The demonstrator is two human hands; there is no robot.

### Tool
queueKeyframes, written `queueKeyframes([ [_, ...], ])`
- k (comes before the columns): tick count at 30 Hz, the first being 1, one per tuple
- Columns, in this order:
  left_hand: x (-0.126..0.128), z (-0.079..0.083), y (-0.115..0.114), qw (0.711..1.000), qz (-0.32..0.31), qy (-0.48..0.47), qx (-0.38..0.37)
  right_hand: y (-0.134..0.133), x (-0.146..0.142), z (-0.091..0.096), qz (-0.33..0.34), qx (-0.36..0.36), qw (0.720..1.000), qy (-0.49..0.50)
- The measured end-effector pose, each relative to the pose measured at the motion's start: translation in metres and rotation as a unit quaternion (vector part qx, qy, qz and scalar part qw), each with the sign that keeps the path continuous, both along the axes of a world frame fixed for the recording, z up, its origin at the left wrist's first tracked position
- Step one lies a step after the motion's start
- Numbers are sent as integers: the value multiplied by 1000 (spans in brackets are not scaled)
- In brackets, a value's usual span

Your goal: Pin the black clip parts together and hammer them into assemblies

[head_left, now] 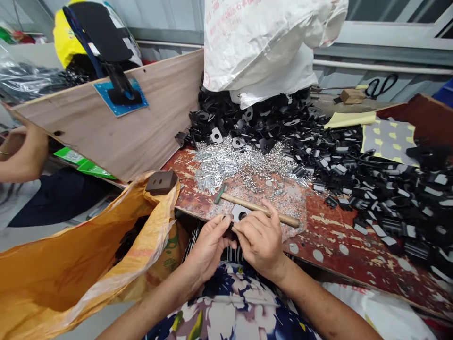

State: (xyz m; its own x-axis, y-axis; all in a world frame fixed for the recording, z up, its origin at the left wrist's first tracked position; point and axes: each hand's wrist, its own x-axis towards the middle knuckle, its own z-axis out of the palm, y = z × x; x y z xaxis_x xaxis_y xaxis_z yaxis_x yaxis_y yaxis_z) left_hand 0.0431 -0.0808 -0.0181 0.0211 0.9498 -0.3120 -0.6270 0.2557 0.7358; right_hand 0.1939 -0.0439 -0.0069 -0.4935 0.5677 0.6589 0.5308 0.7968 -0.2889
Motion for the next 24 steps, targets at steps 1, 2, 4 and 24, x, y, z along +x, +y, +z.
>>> queueKeyframes([
  [1,-3,-2,-5,1000,-6,7,10,0,-1,-3,0,-4,1000,16],
  [2,-7,-5,-10,999,-7,23,22,-2,-3,-6,2,-8,1000,27],
  [4,-19,-9,-24,993,11,103,52,-4,-6,-9,29,-24,999,31],
  [24,-77,-47,11,865,73,493,67,23,50,-4,-18,-107,977,-181],
])
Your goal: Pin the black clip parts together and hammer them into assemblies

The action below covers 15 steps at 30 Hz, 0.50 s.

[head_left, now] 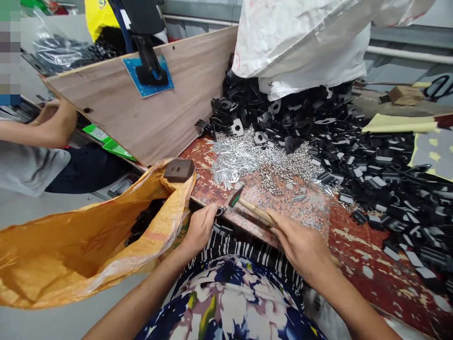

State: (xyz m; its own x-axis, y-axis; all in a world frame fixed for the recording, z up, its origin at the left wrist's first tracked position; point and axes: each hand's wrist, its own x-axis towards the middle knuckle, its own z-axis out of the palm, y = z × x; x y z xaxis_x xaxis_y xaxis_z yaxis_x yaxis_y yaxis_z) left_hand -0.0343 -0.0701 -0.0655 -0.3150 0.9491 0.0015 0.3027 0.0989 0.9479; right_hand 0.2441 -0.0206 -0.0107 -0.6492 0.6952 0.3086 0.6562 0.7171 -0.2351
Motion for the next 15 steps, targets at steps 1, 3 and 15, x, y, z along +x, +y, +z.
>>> queueKeyframes([
  [1,-1,1,0,1000,-1,4,-1,-3,0,5,10,15,1000,22],
  [3,-1,1,0,1000,1,11,-3,-8,-4,9,12,48,998,49],
  [15,-2,-4,-8,999,7,39,-10,-16,-16,-2,21,28,999,20],
])
